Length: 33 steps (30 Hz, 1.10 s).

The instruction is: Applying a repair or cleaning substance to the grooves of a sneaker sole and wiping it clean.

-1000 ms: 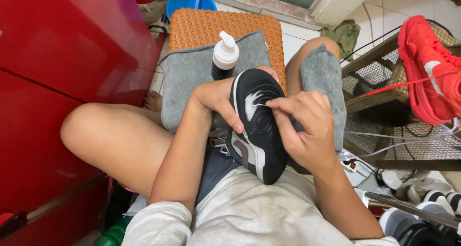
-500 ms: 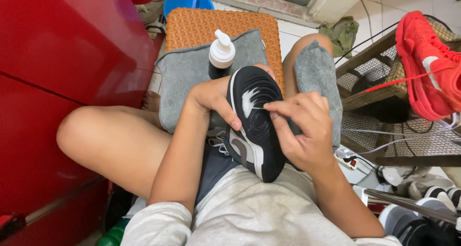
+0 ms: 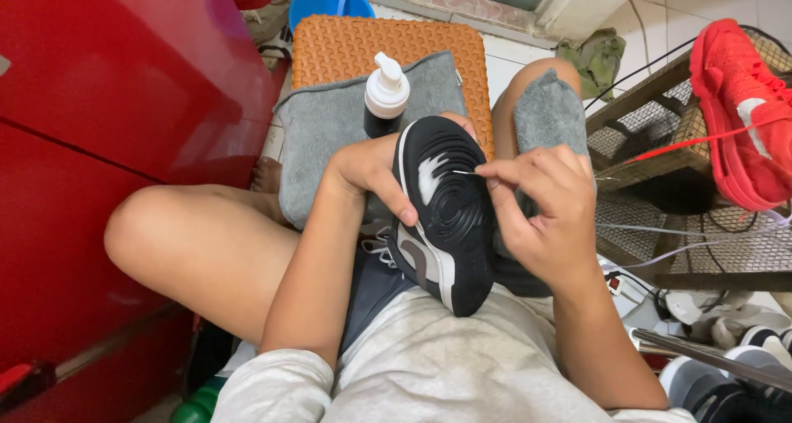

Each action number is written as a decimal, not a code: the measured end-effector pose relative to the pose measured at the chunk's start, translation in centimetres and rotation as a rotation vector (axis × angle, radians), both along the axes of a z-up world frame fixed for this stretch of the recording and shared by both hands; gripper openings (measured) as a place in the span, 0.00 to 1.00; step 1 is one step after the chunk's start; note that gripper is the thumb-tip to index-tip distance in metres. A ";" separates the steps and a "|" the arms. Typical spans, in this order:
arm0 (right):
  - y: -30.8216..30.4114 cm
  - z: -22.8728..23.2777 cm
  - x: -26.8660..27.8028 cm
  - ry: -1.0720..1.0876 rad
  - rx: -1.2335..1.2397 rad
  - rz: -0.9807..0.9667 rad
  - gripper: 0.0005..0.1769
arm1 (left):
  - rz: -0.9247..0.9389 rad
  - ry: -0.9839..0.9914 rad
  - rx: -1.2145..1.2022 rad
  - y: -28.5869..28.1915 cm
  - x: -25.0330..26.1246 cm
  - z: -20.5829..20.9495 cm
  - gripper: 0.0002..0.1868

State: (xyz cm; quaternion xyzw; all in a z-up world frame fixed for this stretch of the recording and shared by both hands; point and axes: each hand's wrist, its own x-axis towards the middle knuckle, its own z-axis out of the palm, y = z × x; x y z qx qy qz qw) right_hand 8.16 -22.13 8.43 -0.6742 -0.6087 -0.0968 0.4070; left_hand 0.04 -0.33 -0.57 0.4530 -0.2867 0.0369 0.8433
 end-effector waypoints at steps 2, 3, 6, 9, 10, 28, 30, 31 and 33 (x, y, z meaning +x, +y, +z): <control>0.3 0.0 -1.1 0.021 0.011 0.009 0.09 | 0.015 -0.008 0.013 0.0 -0.1 0.2 0.56; 0.4 -0.1 -1.6 0.041 0.021 0.019 0.10 | 0.030 -0.016 0.024 0.0 -0.2 0.2 0.57; 0.2 0.1 -0.4 0.010 -0.013 0.029 0.09 | 0.019 -0.003 0.015 -0.1 -0.3 0.2 0.55; 0.0 0.1 0.5 -0.003 -0.014 0.009 0.07 | 0.022 0.001 0.018 -0.1 -0.1 0.4 0.54; 0.1 0.0 -0.1 0.000 -0.009 0.003 0.07 | 0.016 0.004 0.024 -0.1 0.0 0.5 0.54; 0.4 -0.4 -2.9 0.062 0.043 -0.005 0.11 | 0.006 0.074 0.114 0.9 -0.1 1.7 0.57; 0.2 -0.1 -3.7 0.107 0.010 0.054 0.09 | 0.015 0.079 0.107 0.8 -0.1 1.3 0.57; 0.0 -0.1 -3.5 0.103 0.002 0.055 0.09 | 0.016 0.075 0.100 0.7 -0.2 1.1 0.57; 0.0 -0.1 -2.9 0.026 0.004 -0.001 0.09 | 0.037 0.075 0.091 0.7 -0.4 0.7 0.57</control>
